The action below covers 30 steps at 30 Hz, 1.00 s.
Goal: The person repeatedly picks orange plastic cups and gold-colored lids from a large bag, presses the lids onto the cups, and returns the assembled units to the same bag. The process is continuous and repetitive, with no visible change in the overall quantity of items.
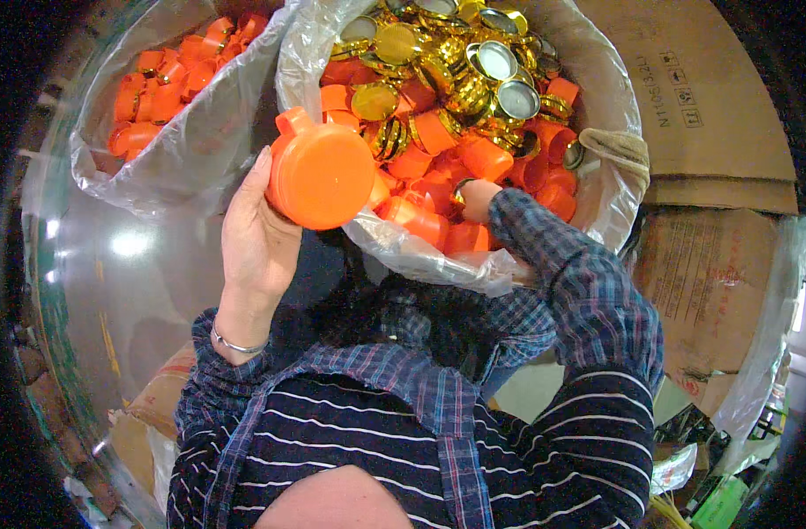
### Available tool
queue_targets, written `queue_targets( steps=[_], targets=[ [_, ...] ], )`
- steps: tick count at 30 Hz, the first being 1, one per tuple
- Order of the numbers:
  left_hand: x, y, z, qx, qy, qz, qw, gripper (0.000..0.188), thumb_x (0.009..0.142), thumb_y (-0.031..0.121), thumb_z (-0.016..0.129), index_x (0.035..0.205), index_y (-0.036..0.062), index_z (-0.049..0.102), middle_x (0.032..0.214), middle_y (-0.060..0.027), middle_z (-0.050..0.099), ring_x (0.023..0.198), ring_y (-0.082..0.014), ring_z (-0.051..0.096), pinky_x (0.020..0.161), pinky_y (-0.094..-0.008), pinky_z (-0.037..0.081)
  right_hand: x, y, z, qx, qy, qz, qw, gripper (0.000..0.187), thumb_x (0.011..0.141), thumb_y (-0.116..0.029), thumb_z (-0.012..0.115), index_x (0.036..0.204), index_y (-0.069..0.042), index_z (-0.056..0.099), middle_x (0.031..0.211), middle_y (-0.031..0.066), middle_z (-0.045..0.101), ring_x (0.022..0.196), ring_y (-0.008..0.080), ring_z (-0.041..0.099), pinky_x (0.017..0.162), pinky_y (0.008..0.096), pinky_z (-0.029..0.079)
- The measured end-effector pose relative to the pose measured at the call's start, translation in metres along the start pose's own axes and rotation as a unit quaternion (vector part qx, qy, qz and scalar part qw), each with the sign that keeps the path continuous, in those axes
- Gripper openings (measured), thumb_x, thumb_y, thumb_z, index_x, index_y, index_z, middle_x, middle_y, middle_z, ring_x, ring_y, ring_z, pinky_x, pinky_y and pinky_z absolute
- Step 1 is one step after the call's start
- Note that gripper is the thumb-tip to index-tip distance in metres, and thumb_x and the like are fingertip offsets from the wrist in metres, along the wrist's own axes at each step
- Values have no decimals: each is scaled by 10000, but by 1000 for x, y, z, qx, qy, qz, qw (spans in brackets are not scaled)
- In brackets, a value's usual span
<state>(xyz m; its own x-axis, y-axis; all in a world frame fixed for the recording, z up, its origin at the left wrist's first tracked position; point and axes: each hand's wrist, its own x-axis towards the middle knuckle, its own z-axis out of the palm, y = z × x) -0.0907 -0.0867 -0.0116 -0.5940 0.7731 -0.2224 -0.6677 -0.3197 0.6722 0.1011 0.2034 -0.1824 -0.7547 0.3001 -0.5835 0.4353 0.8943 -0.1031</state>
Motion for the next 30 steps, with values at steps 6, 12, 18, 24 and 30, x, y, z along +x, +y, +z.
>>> queue_targets(
  steps=[6,12,18,24,30],
  targets=[
    [-4,-3,20,-37,9,-3,999,470,1075,328,393,1415,10,453,1423,-125,542,1292,-249,540,1101,-423,413,-114,-45,-123,559,217,-81,796,418,964,-116,590,1343,41,513,1133,74,665,1027,155,632,887,287,505],
    [-23,-36,59,-102,-98,-40,989,385,1060,270,466,1332,-2,492,1292,-100,598,1202,-207,581,1049,-388,459,-154,-150,-128,433,467,-100,764,320,1038,-180,499,1292,-1,573,1234,131,609,1148,242,568,1012,342,429],
    [-38,-39,65,-49,-63,-16,997,376,1048,249,491,1341,15,493,1295,-92,594,1175,-182,586,1034,-348,455,-167,-186,-109,334,575,-153,731,484,944,-196,578,1361,35,497,1376,230,495,1281,363,485,1098,422,367],
    [-54,-42,69,5,-62,56,996,309,1054,237,477,1264,16,529,1187,-79,627,1088,-160,607,974,-320,479,-158,-199,-93,270,642,-151,701,666,872,-300,644,1396,51,432,1373,266,480,1251,412,486,1089,456,367],
    [-48,-56,59,178,-62,182,965,210,1056,229,502,1089,24,531,1026,-38,604,921,-84,542,818,-246,460,-143,-207,-86,425,611,-141,653,570,941,-243,562,1391,76,416,1384,253,463,1291,384,460,1111,428,340]
  ],
)
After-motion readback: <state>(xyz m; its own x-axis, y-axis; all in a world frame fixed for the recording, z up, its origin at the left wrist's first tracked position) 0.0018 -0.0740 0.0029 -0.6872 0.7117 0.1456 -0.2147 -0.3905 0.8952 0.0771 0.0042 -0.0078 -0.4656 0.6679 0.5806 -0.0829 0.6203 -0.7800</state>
